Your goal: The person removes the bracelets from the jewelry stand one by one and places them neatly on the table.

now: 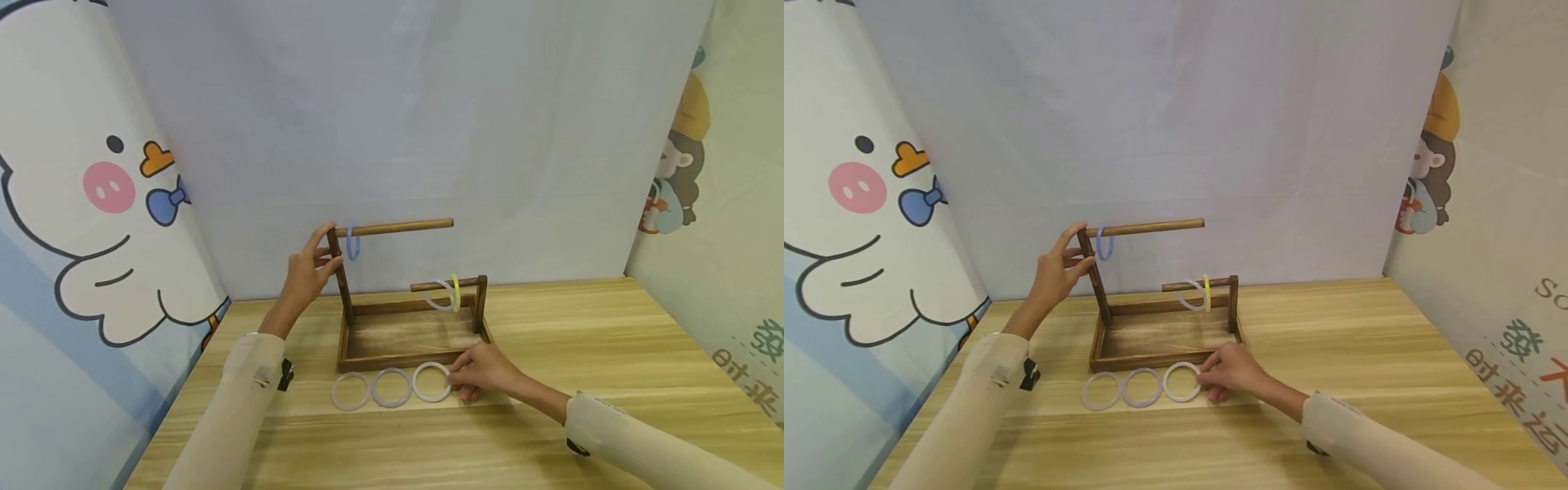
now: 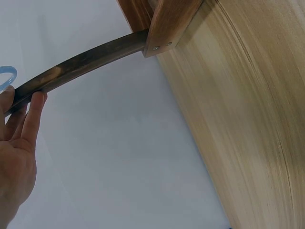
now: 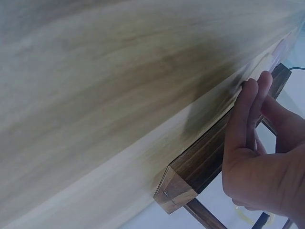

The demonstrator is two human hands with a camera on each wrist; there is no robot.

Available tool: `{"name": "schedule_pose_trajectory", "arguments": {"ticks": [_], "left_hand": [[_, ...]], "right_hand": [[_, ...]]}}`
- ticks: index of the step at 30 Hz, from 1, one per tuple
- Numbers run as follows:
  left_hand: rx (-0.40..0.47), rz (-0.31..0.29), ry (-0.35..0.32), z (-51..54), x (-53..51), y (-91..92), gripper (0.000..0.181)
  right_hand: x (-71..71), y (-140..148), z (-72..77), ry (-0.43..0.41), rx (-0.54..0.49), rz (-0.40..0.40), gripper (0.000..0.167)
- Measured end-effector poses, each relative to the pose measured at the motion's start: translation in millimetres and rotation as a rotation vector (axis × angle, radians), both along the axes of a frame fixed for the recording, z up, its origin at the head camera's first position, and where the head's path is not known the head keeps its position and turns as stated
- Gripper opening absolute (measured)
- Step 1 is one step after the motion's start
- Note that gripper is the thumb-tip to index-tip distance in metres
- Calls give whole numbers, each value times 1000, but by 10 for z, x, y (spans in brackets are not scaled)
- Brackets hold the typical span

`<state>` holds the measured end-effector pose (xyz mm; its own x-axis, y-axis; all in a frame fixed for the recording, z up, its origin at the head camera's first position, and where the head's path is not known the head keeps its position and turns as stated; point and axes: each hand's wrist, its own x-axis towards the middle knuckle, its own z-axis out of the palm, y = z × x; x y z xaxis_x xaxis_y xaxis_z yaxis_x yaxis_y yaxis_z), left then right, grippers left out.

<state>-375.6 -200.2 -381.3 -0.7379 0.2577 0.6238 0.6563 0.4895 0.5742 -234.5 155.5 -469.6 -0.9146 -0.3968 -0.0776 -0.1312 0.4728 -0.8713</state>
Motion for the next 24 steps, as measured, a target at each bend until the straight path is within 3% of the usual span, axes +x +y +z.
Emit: {"name": "schedule_pose_trajectory", "arguments": {"ticks": [8, 24], "left_hand": [[-4, -6, -6, -2, 23, 0, 70], [-10, 1, 4, 3, 12, 2, 70]], "right_hand": [[23, -28, -28, -5, 33, -53, 8], [-16, 32, -11, 59, 16, -12, 15]]}}
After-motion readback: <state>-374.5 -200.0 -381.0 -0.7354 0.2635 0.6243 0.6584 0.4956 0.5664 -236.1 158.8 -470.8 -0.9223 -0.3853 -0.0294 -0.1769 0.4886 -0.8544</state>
